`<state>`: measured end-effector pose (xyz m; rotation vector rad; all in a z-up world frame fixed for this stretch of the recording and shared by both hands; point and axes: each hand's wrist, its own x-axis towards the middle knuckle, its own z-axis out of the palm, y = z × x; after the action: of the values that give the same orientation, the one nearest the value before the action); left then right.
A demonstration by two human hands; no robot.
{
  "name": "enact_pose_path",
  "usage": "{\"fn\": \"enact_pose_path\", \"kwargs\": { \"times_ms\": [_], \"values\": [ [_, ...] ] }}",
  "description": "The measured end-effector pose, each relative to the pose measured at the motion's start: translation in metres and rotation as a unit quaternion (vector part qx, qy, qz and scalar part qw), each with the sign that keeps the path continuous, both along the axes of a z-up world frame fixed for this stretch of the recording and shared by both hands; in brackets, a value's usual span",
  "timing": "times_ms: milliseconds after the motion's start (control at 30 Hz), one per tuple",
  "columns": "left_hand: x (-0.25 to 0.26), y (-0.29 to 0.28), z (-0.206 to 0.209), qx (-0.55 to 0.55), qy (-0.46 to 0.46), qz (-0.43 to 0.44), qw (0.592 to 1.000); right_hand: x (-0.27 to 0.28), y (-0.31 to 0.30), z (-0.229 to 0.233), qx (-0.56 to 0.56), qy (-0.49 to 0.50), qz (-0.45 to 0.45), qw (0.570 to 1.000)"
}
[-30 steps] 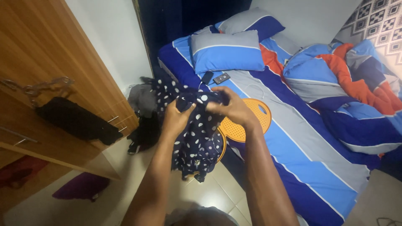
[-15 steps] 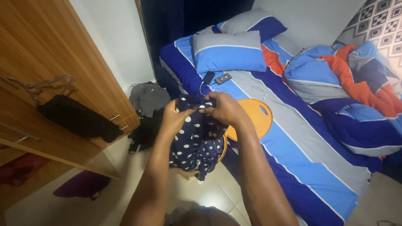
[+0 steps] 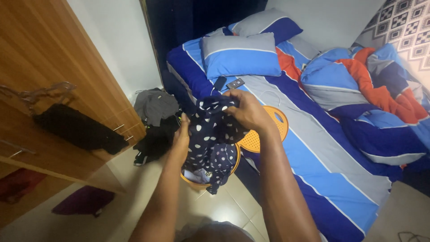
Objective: Picking up a shirt from a laundry basket and putting it on a hanger to hang in the closet.
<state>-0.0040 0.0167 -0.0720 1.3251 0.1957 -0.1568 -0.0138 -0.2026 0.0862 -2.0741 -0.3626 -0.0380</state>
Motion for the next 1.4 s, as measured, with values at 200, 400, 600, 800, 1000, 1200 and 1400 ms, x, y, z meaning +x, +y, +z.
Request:
{"fn": "enact_pose_path", "kwargs": {
  "times_ms": [200, 400, 600, 800, 1000, 1200, 1400],
  "values": [
    [0.020, -0.008, -0.112, 0.000, 0.122, -0.014, 0.992, 0.006, -0.002, -0.004, 0.026, -0.052, -0.036, 0.998],
    [0.004, 0.003, -0.085, -0.280, 0.206, -0.157, 0.924, 0.001, -0.005, 0.004, 0.012, -0.084, -0.122, 0.989],
    [-0.010, 0.018, -0.012, -0.271, 0.265, -0.215, 0.900, 0.011, -0.030, -0.004, 0.046, -0.077, -0.134, 0.987],
    [0.010, 0.028, -0.050, -0.295, 0.258, -0.080, 0.917, 0.003, -0.024, 0.012, 0.111, 0.009, -0.161, 0.981],
    [0.028, 0.057, -0.069, -0.289, 0.181, 0.158, 0.927, 0.009, -0.049, -0.016, -0.036, -0.076, -0.189, 0.978],
    [0.017, 0.067, -0.059, -0.135, 0.011, 0.201, 0.970, 0.011, -0.049, -0.023, -0.065, -0.048, -0.255, 0.963],
    [0.016, 0.058, -0.056, 0.080, 0.011, 0.199, 0.977, 0.019, -0.037, -0.039, -0.004, 0.025, -0.252, 0.967]
  ]
}}
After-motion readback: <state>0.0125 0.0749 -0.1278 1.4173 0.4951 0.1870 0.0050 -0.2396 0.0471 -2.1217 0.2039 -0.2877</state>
